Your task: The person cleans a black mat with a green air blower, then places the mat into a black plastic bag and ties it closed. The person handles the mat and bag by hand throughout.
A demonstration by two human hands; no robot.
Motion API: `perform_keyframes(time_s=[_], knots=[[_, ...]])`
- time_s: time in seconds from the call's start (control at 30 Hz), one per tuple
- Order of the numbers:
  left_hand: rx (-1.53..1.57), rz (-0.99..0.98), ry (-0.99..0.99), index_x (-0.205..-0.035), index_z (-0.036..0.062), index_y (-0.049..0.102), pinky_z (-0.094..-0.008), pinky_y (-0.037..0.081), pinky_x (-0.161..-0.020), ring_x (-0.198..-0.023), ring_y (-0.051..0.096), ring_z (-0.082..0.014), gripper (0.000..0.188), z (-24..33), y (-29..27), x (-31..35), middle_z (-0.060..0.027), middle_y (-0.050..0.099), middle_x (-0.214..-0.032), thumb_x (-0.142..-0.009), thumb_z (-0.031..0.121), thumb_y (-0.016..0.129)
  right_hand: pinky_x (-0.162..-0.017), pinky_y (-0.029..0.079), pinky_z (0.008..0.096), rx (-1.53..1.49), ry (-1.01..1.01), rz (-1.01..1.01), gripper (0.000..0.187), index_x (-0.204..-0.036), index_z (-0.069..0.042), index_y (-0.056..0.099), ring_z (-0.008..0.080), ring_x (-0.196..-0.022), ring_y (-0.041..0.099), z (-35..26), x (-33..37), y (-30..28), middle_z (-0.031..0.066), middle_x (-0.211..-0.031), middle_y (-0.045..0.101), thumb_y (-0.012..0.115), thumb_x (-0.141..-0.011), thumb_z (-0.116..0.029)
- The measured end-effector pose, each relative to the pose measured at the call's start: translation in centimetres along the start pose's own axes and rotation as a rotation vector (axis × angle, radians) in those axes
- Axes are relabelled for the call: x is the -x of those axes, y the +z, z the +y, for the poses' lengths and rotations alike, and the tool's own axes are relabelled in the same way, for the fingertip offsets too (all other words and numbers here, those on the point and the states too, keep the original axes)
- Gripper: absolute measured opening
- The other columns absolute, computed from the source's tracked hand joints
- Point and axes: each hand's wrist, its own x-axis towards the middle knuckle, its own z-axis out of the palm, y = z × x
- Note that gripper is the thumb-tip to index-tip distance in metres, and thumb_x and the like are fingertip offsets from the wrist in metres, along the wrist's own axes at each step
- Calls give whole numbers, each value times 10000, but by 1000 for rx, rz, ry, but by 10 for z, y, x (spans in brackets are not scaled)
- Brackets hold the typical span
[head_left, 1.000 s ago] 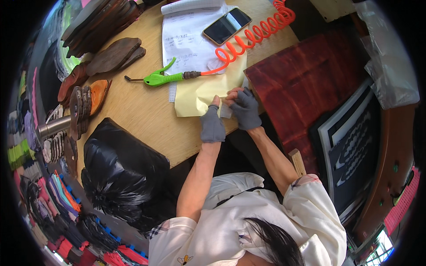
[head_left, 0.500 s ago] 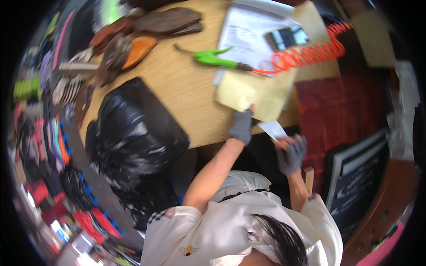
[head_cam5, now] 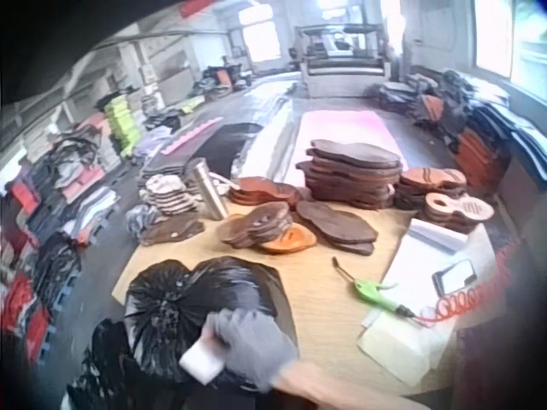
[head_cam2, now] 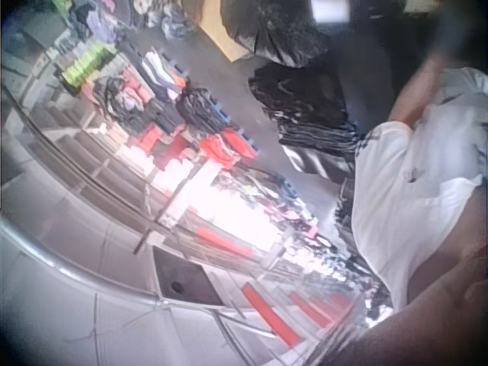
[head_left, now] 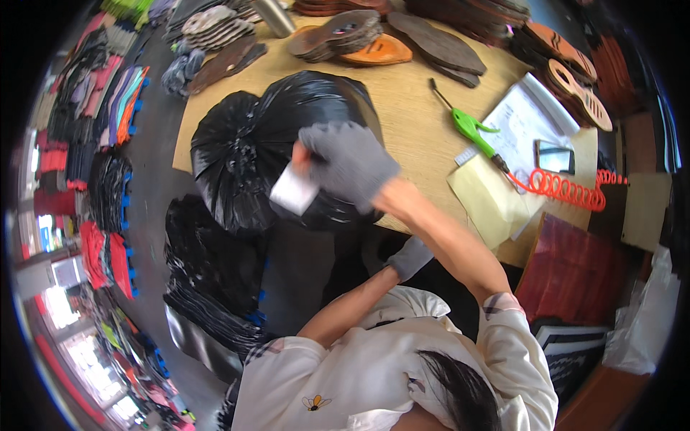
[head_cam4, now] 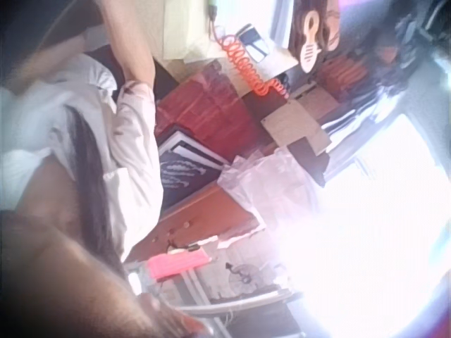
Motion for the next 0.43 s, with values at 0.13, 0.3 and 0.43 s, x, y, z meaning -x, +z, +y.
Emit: perform_keyframes(time_s=[0.13,0.3,0.43], knots=[[378,-181,-615,-917,45,574,-258,467,-687,-730,541,-87,73,35,-111,27,-2,579,-790,-938,112,593,-769,498,412,147,94,-44,273,-1024,-107,616,309,-887,639,22,-23,26,77,-900,635,702,-777,-185],[191,342,-342,-1001,11,580,-273,500,-769,-829,610,-128,97,94,-208,18,-101,660,-980,-910,-12,608,-875,452,363,-109,449,8,641,-1268,-128,543,291,-1060,590,20,-8,10,126,-1241,576,828,-707,-251],[-399,621,54,-1060,43,575,-435,444,-958,-1008,613,-324,200,106,-273,-44,-126,647,-1107,-892,95,670,-976,379,399,366,-35,301,767,-1345,-144,481,282,-1160,523,17,-31,25,109,-1287,552,831,-693,-346]])
